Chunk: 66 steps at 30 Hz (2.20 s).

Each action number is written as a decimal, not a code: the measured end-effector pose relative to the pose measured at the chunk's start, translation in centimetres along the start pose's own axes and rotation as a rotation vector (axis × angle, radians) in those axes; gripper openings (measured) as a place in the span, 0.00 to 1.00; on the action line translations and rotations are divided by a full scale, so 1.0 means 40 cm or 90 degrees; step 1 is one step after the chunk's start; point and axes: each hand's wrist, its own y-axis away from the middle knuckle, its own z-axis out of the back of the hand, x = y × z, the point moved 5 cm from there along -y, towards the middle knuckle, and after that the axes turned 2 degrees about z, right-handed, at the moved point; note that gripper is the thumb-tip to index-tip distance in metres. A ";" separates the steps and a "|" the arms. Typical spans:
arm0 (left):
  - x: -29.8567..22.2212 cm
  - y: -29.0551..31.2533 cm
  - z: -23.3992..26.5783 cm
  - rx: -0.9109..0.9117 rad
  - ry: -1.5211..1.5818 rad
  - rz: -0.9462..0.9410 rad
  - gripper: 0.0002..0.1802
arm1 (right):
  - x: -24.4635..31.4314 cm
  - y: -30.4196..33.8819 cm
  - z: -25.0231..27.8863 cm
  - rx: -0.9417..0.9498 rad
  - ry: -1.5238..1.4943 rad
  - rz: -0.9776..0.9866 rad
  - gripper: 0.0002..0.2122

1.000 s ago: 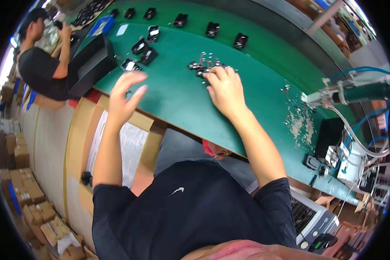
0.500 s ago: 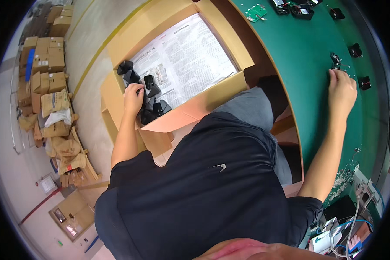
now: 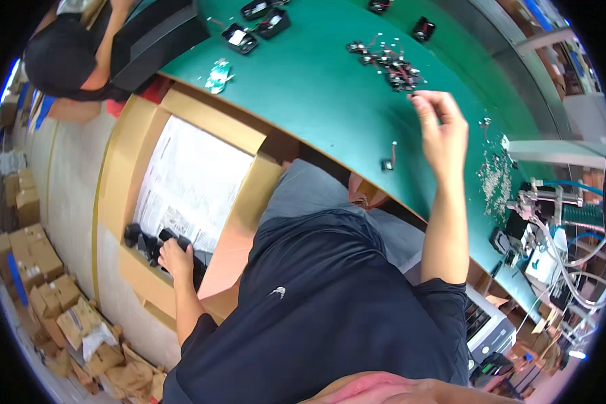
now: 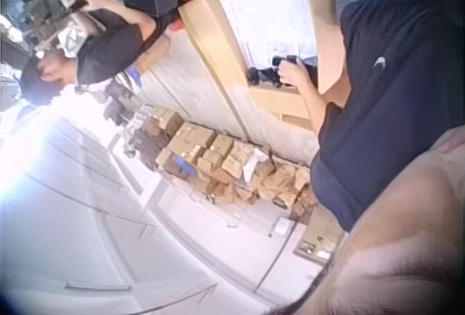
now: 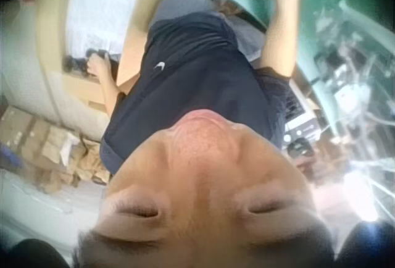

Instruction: The person assembles small electronic components into plastic housings using a pneumatic screwdriver on a factory production line.

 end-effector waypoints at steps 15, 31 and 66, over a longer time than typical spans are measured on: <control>-0.120 -0.125 0.116 -0.135 0.377 -0.104 0.20 | -0.022 0.224 -0.013 0.009 -0.111 0.032 0.06; -0.696 0.141 0.294 0.891 1.339 -0.203 0.24 | -0.111 0.518 -0.163 0.211 0.193 -0.182 0.04; -1.092 0.178 0.581 0.694 0.967 -0.813 0.52 | -0.130 0.296 0.135 -0.056 -0.155 -0.249 0.15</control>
